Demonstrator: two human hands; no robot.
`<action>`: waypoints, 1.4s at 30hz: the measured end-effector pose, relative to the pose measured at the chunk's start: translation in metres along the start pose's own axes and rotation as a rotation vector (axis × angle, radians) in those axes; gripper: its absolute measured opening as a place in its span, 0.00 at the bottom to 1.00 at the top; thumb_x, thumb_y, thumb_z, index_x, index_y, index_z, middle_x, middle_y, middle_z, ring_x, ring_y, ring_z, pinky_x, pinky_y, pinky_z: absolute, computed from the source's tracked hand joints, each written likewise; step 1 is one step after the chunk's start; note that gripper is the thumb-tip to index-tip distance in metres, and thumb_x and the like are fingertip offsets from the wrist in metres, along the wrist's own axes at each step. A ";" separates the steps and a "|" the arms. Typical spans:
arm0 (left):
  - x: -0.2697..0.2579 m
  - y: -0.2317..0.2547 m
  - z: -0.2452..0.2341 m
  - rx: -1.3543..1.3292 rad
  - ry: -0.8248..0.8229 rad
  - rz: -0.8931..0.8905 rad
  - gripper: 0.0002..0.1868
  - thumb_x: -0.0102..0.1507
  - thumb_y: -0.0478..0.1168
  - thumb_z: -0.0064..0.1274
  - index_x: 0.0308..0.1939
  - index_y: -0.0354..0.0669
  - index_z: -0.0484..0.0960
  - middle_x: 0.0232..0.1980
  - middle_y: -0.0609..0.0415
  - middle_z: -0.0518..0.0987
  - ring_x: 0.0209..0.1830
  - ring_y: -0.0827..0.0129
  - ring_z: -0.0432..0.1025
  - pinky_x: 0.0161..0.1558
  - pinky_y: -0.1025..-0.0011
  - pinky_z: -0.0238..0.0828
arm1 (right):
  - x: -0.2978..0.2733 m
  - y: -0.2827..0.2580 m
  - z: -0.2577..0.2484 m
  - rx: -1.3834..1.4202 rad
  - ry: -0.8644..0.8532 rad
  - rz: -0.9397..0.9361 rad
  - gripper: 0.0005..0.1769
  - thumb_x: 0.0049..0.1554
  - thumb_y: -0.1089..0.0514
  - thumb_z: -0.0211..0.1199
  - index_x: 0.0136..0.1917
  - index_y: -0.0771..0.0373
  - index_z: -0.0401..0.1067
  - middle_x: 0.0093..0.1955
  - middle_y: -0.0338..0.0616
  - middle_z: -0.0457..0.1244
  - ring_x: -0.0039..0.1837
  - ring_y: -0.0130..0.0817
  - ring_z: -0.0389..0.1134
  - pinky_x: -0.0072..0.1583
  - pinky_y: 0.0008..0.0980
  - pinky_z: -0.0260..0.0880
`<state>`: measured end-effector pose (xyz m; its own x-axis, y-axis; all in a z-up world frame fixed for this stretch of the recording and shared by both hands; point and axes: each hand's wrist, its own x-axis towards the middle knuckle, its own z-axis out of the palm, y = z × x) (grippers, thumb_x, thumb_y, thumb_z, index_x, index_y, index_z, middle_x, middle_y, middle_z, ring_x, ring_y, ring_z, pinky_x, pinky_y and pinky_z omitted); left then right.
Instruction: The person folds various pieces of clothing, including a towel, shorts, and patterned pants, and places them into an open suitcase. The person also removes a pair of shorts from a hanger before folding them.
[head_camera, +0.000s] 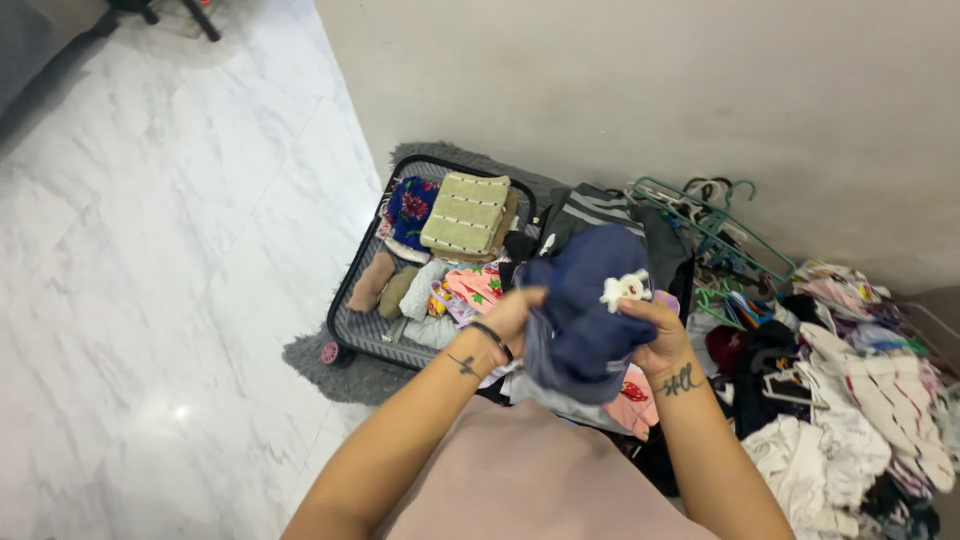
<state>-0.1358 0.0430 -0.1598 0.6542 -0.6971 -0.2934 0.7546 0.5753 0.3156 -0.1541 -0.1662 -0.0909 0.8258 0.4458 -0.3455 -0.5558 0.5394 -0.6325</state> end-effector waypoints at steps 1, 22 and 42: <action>-0.008 0.015 0.016 -0.117 -0.094 0.048 0.25 0.68 0.47 0.44 0.63 0.32 0.75 0.59 0.42 0.82 0.59 0.53 0.77 0.65 0.52 0.71 | -0.003 0.007 -0.006 -0.079 0.065 0.006 0.28 0.61 0.44 0.59 0.65 0.65 0.70 0.61 0.54 0.67 0.61 0.47 0.70 0.64 0.48 0.69; -0.050 0.186 0.199 1.990 -0.360 -0.161 0.12 0.62 0.46 0.62 0.38 0.43 0.80 0.22 0.65 0.71 0.25 0.70 0.65 0.31 0.68 0.63 | -0.050 -0.158 0.157 -2.378 0.091 0.440 0.33 0.39 0.51 0.78 0.60 0.49 0.77 0.49 0.45 0.70 0.54 0.43 0.70 0.58 0.41 0.69; -0.027 0.243 0.247 1.144 -0.564 0.514 0.14 0.62 0.36 0.49 0.52 0.40 0.78 0.43 0.58 0.79 0.43 0.75 0.71 0.47 0.79 0.65 | -0.113 -0.296 0.073 -1.161 0.048 -0.513 0.13 0.65 0.59 0.64 0.42 0.71 0.74 0.41 0.39 0.61 0.45 0.27 0.60 0.48 0.29 0.60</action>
<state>0.0169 0.0961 0.1477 0.5281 -0.7506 0.3970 -0.2059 0.3404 0.9175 -0.0899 -0.3239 0.1856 0.9367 0.3327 0.1089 0.2177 -0.3099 -0.9255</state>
